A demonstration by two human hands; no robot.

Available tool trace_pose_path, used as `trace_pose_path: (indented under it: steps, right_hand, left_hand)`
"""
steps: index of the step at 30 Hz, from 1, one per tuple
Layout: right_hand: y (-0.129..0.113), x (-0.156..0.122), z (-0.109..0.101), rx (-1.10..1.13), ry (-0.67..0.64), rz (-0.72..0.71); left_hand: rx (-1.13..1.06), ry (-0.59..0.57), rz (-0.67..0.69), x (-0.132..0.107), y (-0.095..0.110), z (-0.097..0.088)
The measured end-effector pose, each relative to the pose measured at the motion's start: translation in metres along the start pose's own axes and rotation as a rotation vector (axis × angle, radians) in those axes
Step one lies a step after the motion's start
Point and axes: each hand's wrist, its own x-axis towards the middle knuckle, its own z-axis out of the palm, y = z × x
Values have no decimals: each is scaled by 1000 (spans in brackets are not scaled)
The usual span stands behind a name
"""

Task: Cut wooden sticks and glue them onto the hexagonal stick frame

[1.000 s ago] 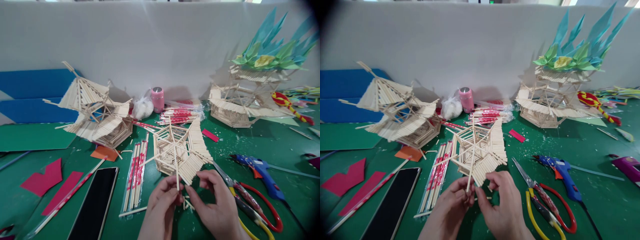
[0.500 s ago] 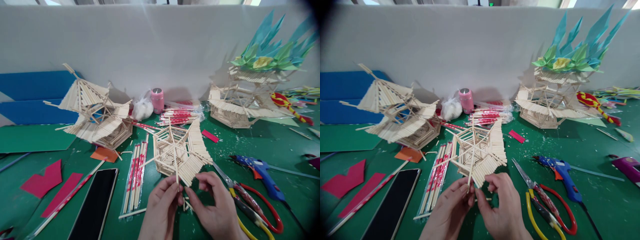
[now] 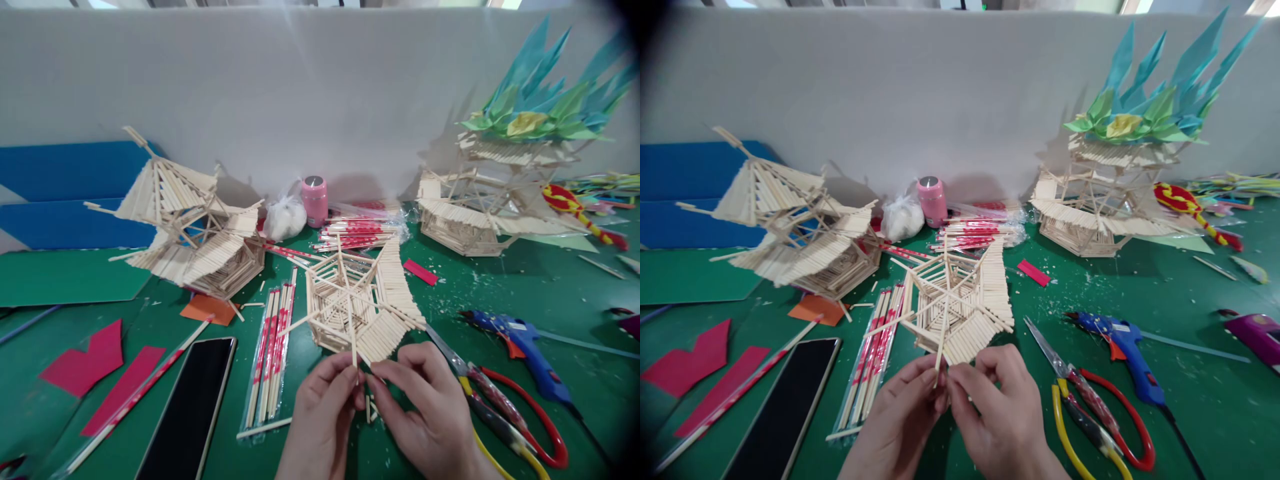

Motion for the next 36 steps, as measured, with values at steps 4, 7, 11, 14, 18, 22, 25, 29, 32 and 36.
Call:
trace_pose_path:
  steps: [4,7,11,14,18,22,25,29,32,36]
  right_hand:
    - [-3,7,0,-61,6,6]
    - [-6,9,0,-79,24,6]
    - [-7,8,1,-104,49,2]
    - [-7,8,2,-94,62,-5]
    - [-7,8,4,-64,74,-12]
    - [-6,6,4,-58,81,-10]
    - [-5,5,5,-56,91,-9]
    - [-5,5,5,-47,103,-23]
    - [-6,7,4,-42,109,-15]
    - [-6,9,2,-34,102,-15]
  left_hand:
    - [-13,-11,7,0,0,1]
    - [-23,-7,19,-1,1,2]
    - [-21,-9,8,-1,1,2]
    - [-22,-5,16,0,1,1]
    - [-31,6,11,1,0,2]
    - [-46,23,7,1,0,3]
    - [-37,41,12,1,0,2]
    - [-17,41,-7,0,0,0]
    - [17,27,-24,0,1,3]
    - [56,45,-15,-1,2,6]
